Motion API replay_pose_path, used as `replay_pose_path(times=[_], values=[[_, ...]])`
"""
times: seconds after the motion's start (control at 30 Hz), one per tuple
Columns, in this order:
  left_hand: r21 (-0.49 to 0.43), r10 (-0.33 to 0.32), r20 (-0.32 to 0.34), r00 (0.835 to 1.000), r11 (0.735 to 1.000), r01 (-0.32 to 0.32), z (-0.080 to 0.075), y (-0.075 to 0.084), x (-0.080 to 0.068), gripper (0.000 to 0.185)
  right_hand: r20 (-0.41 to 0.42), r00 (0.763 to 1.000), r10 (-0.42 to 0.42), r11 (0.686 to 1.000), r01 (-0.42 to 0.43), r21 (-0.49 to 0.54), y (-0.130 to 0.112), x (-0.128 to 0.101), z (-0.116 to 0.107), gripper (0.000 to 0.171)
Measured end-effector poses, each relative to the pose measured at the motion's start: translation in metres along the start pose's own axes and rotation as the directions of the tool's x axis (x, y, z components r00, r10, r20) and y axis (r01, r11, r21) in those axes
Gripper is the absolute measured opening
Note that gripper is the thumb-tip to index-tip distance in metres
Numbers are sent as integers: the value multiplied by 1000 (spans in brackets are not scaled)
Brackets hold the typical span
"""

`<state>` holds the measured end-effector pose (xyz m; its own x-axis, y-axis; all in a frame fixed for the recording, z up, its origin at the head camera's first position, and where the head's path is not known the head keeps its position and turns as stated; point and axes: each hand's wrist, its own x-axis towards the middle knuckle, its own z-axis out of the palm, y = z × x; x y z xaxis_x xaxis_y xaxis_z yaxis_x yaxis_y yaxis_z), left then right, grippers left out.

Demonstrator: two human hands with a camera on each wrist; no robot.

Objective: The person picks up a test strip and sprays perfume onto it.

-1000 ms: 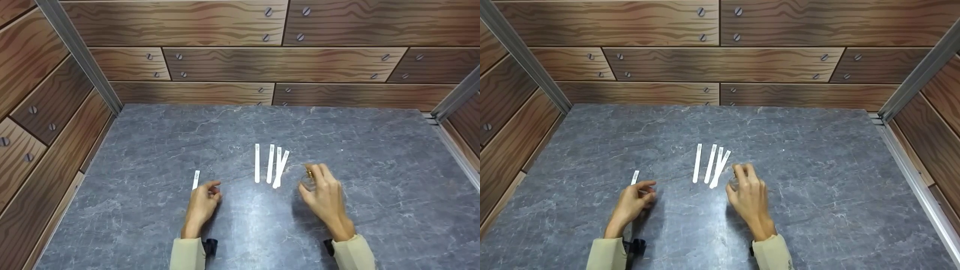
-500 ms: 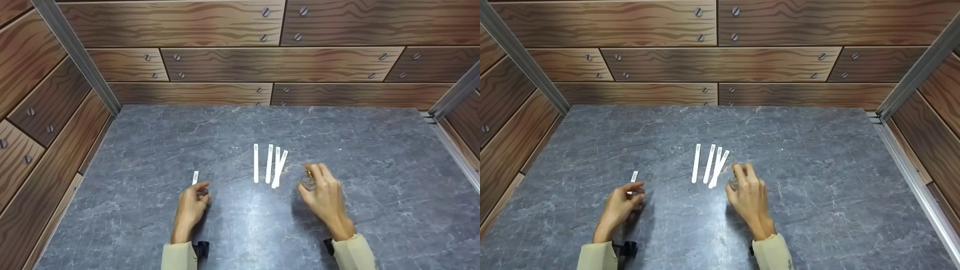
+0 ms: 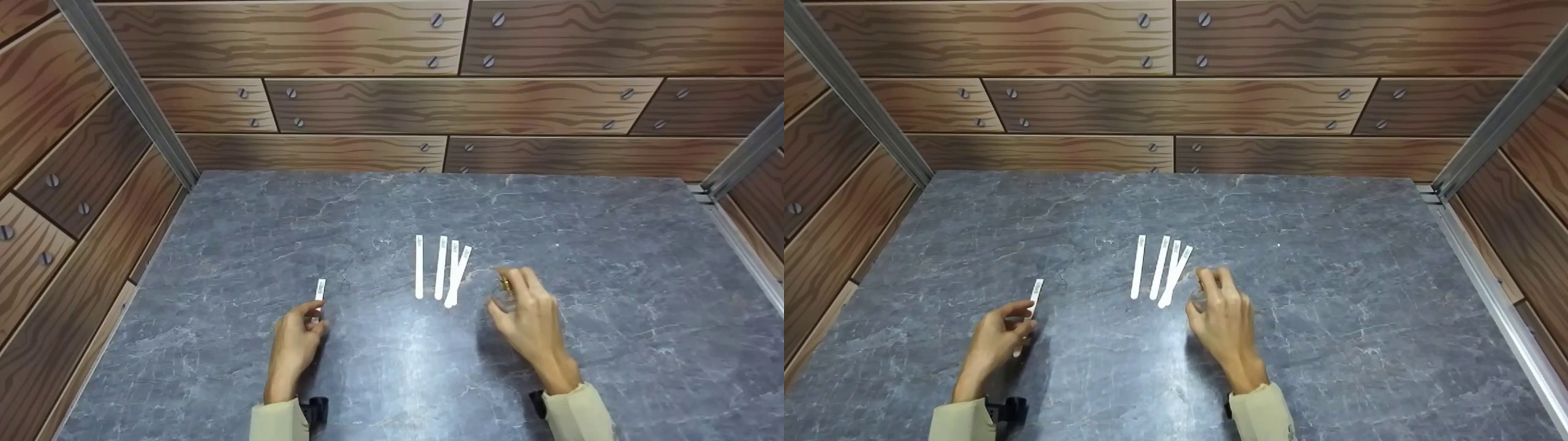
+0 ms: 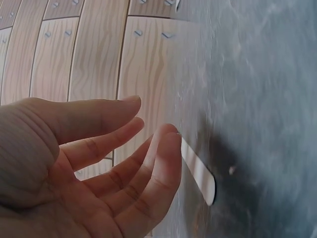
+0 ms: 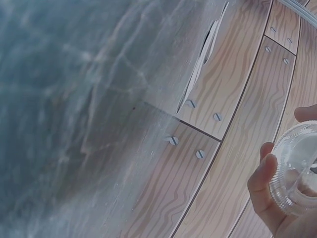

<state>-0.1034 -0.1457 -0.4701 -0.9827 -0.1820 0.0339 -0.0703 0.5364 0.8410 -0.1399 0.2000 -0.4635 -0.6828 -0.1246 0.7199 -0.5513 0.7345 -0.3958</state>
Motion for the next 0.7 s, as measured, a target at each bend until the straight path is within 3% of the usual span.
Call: replay_pose_path(times=[0.4, 0.7], values=[[-33, -76, 16, 997, 996, 77, -8, -7, -1, 39, 14, 1000, 13, 1000, -13, -16, 1, -1, 0, 45], [46, -102, -2, 995, 994, 102, -10, -12, 2, 44, 10, 1000, 15, 1000, -15, -12, 2, -1, 0, 45]])
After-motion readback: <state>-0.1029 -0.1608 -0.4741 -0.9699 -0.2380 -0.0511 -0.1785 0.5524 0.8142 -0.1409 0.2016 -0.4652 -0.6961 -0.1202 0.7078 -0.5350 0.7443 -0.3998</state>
